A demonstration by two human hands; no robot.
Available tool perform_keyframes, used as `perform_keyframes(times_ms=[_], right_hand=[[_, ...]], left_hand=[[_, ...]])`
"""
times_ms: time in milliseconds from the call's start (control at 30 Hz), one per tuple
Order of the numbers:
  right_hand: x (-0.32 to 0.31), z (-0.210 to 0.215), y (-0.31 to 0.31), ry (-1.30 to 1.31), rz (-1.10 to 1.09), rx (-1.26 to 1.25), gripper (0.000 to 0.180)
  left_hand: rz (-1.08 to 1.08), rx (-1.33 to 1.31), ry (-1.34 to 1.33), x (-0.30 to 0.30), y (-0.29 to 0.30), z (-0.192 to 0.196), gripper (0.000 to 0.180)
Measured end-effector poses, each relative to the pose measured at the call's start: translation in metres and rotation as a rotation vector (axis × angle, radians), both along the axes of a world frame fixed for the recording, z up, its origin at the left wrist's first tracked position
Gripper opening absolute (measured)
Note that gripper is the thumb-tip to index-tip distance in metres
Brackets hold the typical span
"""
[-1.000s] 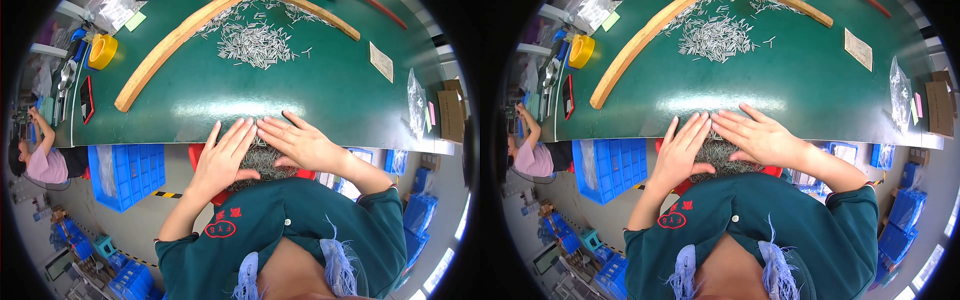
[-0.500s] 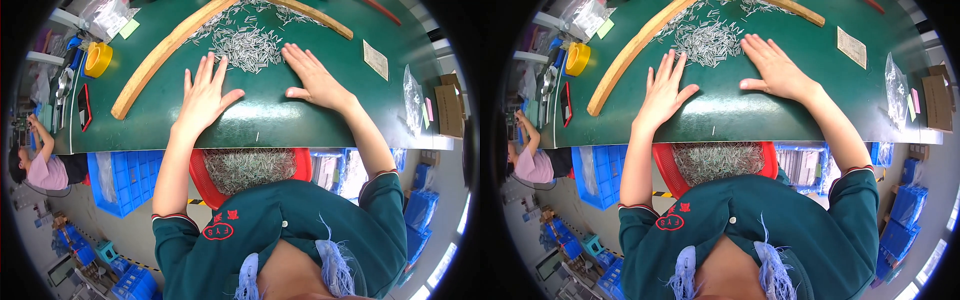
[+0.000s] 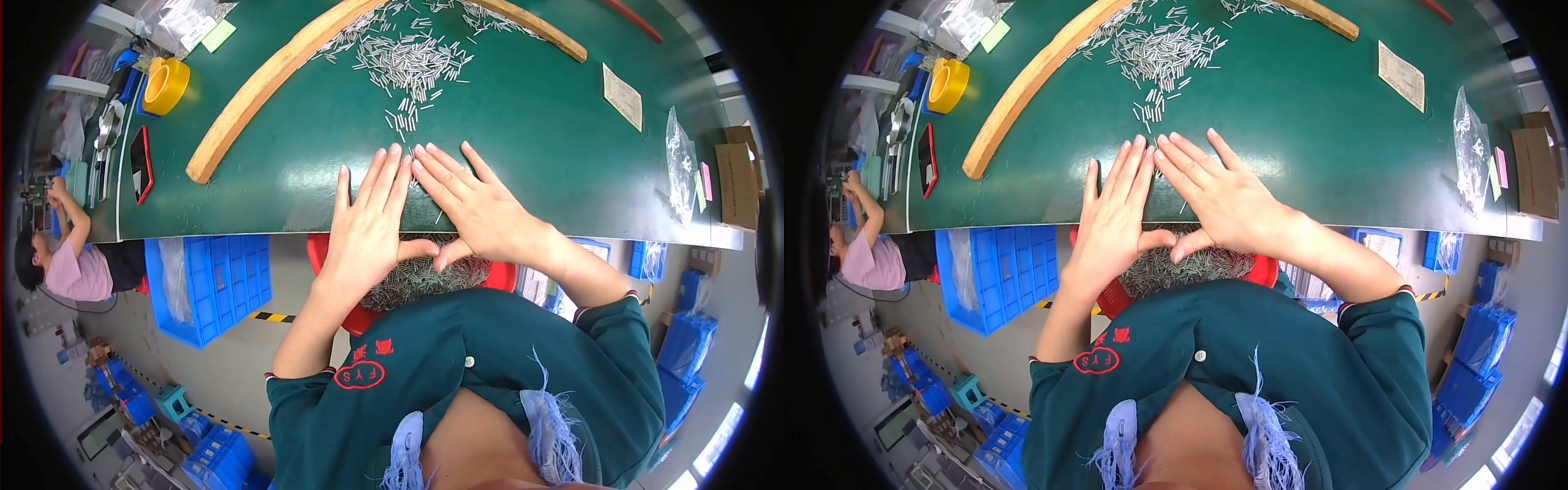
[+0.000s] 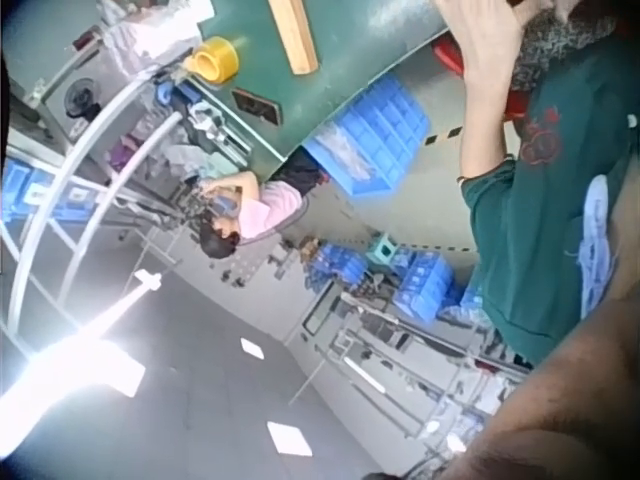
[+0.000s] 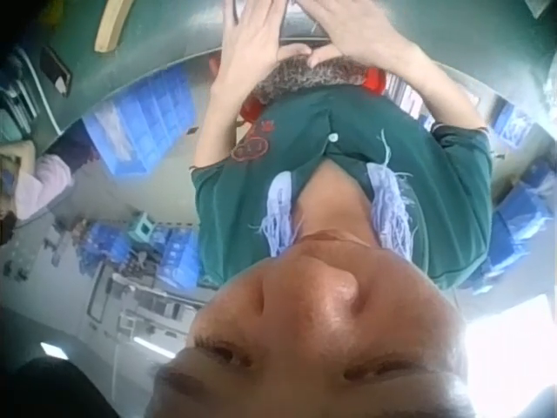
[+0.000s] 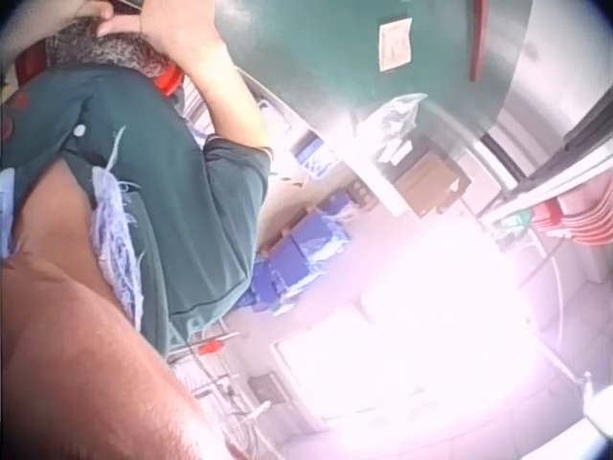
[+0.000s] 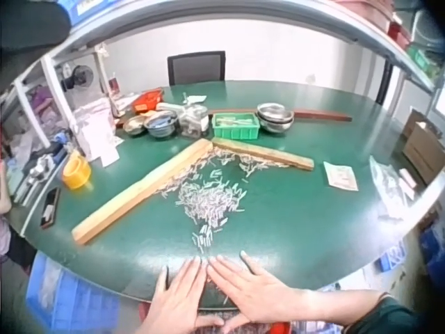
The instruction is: Sorting small metal pins on a workbench into a container.
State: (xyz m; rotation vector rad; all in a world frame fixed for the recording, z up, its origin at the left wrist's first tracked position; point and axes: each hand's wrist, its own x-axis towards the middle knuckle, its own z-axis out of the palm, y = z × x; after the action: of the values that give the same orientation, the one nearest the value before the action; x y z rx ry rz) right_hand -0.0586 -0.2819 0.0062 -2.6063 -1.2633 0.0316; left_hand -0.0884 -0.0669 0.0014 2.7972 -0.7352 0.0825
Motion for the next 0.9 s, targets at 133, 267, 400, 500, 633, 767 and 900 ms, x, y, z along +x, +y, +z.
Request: perform_keyframes(times_ms=[133,267,400,500,633,767,900], right_hand=[[-0.014,0.003,0.005,-0.025,-0.029,-0.018,0.122],[-0.016,0.004,0.003,-0.017,-0.032,0.035,0.119],[-0.029,0.011,-0.021,0.032,-0.085,0.012,0.118],[-0.039,0.013,-0.031,0.048,-0.099,-0.054,0.114],[-0.04,0.012,-0.027,0.057,0.012,-0.039,0.105],[-0.027,0.013,-0.016,0.059,-0.019,0.029,0.106],[-0.03,0.012,-0.023,0.068,-0.001,0.0,0.108]], left_hand=[[0.017,-0.021,-0.055,-0.014,0.002,-0.006,0.113],[0.018,-0.069,-0.094,-0.017,0.007,-0.009,0.11],[0.009,-0.099,-0.01,-0.036,0.024,-0.011,0.102],[-0.004,-0.091,-0.044,-0.053,0.027,-0.013,0.092],[-0.107,-0.149,-0.061,-0.05,0.019,-0.007,0.083],[-0.058,-0.135,-0.066,-0.031,0.001,-0.003,0.089],[-0.132,-0.157,-0.044,-0.035,0.0,-0.004,0.087]])
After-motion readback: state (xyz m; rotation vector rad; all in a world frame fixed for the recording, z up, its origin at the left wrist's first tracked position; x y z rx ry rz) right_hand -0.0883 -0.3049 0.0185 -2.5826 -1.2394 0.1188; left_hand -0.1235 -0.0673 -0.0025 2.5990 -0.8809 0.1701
